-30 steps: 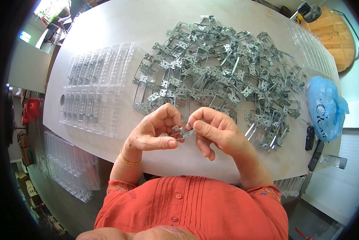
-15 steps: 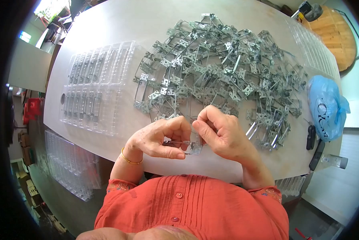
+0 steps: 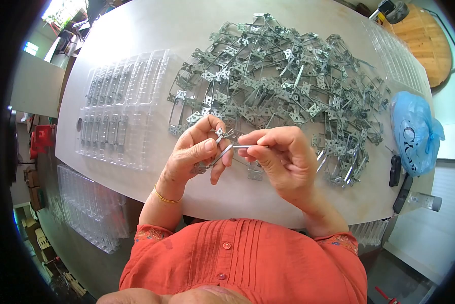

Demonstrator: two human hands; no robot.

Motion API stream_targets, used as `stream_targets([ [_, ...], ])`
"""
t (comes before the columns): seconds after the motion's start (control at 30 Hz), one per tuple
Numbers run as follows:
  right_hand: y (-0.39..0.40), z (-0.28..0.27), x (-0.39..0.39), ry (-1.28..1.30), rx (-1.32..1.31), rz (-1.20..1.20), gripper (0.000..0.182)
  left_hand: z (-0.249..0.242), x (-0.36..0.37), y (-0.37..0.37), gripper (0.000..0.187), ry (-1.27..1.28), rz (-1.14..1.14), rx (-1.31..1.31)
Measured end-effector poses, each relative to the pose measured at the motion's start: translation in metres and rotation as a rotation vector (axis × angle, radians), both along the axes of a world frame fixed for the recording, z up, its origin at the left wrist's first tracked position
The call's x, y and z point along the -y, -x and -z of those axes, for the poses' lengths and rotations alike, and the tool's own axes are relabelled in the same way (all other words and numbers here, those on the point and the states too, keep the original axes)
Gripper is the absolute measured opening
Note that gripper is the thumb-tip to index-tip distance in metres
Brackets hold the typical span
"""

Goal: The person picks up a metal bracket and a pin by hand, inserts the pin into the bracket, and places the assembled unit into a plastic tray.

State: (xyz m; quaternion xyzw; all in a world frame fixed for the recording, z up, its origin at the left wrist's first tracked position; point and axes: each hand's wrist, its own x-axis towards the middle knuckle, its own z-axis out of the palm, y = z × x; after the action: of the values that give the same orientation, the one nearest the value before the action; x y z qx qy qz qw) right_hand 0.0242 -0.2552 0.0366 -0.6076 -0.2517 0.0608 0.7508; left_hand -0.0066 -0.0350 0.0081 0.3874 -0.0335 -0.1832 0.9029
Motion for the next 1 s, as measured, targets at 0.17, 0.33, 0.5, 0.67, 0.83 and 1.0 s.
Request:
stream_targets([
  [0.17, -0.003, 0.014, -0.001, 0.121, 0.286, 0.127, 0.026, 0.003, 0.002, 0.001, 0.041, 0.010, 0.021, 0.028],
  [0.33, -0.004, 0.022, -0.002, 0.215, 0.460, 0.178, 0.030, 0.005, 0.001, 0.001, 0.044, -0.036, 0.002, 0.071],
  [0.5, -0.001, 0.023, -0.005, 0.151, 0.421, 0.171, 0.029, 0.004, 0.000, 0.000, 0.045, -0.044, 0.014, 0.065],
  [0.67, -0.001, 0.024, -0.005, 0.169, 0.466, 0.198, 0.029, 0.004, -0.001, 0.000, 0.045, -0.066, 0.034, 0.086],
  [0.83, -0.003, 0.018, -0.005, 0.262, 0.536, 0.217, 0.026, 0.002, -0.003, 0.002, 0.046, -0.078, 0.055, 0.109],
  [1.0, -0.002, 0.005, -0.003, 0.513, 0.377, 0.058, 0.014, -0.008, 0.001, 0.002, 0.057, -0.176, 0.064, 0.084],
])
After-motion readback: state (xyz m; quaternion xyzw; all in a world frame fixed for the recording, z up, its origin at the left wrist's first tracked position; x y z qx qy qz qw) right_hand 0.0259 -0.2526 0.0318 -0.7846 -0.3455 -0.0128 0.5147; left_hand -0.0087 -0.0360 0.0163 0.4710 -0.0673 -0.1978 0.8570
